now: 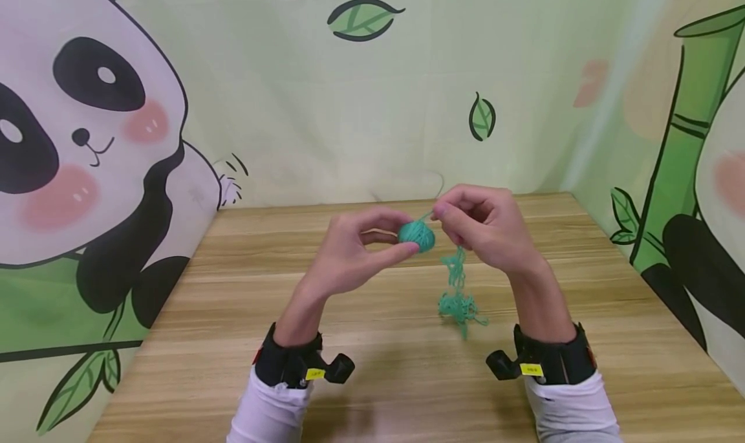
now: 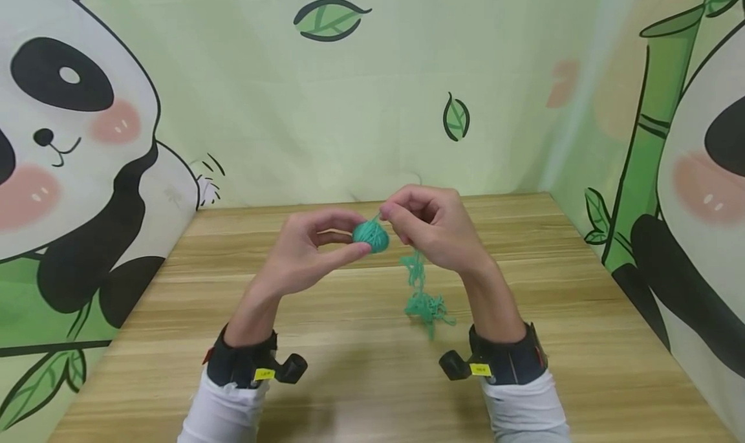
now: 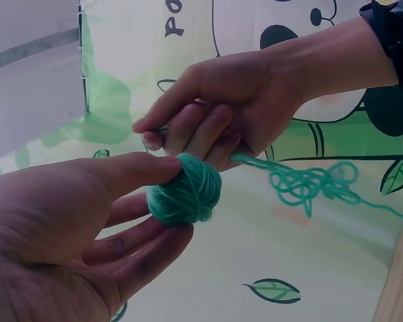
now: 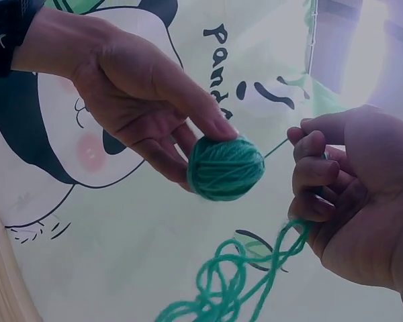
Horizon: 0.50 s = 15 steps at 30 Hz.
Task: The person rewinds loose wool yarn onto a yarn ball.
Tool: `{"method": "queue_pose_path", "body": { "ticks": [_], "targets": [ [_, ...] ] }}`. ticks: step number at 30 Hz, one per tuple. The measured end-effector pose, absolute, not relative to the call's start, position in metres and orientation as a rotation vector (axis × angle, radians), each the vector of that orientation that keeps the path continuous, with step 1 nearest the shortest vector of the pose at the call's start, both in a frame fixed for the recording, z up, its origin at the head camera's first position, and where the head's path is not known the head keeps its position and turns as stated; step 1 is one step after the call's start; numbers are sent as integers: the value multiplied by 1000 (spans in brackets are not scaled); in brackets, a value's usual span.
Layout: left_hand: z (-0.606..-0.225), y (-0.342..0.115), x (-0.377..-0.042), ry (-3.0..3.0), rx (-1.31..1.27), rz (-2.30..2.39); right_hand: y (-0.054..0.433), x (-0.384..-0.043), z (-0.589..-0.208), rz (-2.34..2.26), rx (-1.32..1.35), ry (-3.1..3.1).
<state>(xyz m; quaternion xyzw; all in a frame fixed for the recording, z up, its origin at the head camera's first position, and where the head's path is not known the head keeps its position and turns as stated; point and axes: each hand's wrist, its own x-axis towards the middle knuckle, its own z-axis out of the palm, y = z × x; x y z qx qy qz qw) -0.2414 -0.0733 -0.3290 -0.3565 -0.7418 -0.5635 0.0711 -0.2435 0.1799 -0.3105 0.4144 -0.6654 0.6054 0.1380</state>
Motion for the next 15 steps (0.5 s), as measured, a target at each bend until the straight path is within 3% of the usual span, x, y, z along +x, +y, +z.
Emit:
{"method": "queue_pose_path", "body": {
  "ticks": [15],
  "targets": [
    [-329, -71, -243, -2138, -930, -1761, 178, -243, -313, 1649, 1410, -1972]
  ]
}}
